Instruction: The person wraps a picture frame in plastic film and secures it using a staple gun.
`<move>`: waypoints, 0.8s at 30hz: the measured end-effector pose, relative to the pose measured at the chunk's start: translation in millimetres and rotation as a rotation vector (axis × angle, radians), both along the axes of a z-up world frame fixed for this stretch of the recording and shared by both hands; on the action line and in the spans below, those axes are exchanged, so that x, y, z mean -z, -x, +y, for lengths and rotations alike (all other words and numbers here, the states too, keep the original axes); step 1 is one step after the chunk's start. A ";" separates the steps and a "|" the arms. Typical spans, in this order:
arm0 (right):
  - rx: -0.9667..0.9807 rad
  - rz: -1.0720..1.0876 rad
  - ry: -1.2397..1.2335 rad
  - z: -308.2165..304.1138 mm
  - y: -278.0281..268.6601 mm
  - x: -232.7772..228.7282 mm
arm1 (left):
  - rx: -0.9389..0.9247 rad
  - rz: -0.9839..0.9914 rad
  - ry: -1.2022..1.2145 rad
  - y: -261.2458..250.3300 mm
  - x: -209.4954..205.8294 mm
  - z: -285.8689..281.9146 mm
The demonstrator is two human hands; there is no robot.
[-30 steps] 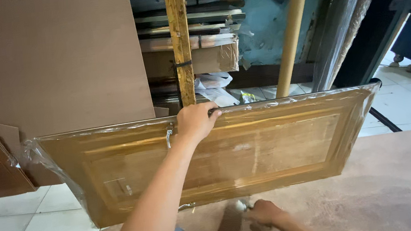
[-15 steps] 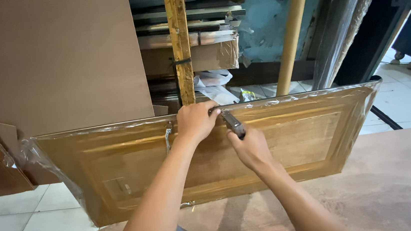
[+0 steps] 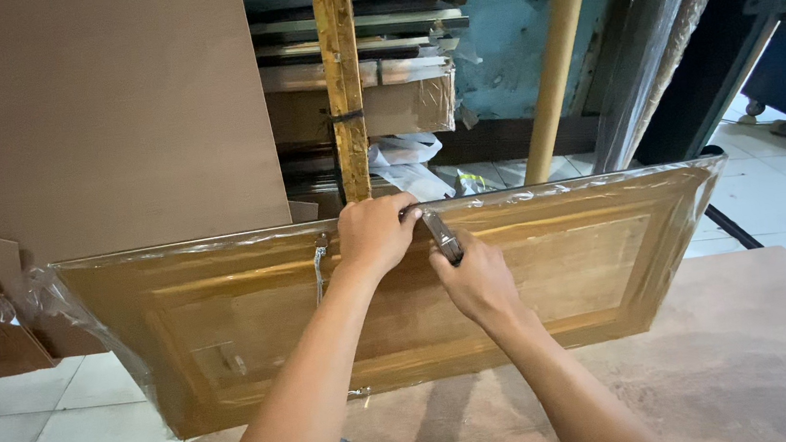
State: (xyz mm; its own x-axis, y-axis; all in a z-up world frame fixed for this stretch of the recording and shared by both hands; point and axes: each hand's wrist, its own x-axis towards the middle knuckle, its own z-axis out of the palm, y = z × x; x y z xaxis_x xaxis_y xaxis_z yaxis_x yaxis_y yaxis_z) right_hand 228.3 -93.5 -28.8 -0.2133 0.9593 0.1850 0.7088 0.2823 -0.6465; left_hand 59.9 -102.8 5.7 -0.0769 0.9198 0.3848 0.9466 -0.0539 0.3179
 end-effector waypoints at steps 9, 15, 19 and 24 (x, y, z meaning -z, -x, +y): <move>0.028 -0.107 0.013 -11.4 -4.1 -8.6 | -0.002 -0.013 0.003 1.7 5.4 2.7; 0.103 -0.126 0.011 2.0 4.6 -1.0 | 0.001 -0.013 0.006 0.7 3.9 -0.3; 0.083 -0.136 -0.046 -1.4 -3.6 9.6 | 0.009 -0.012 0.014 -0.7 -3.6 -10.6; -0.241 -0.348 0.078 -75.4 -15.4 -2.2 | 0.015 0.013 -0.024 -3.1 0.2 -13.4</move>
State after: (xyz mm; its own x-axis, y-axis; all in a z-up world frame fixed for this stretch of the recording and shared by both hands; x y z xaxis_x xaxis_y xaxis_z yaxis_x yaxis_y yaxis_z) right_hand 243.7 -168.9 -26.5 -0.4701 0.8826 -0.0082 0.8079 0.4265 -0.4066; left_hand 63.0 -116.2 5.5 -0.0582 0.9111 0.4079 0.9496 -0.0755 0.3043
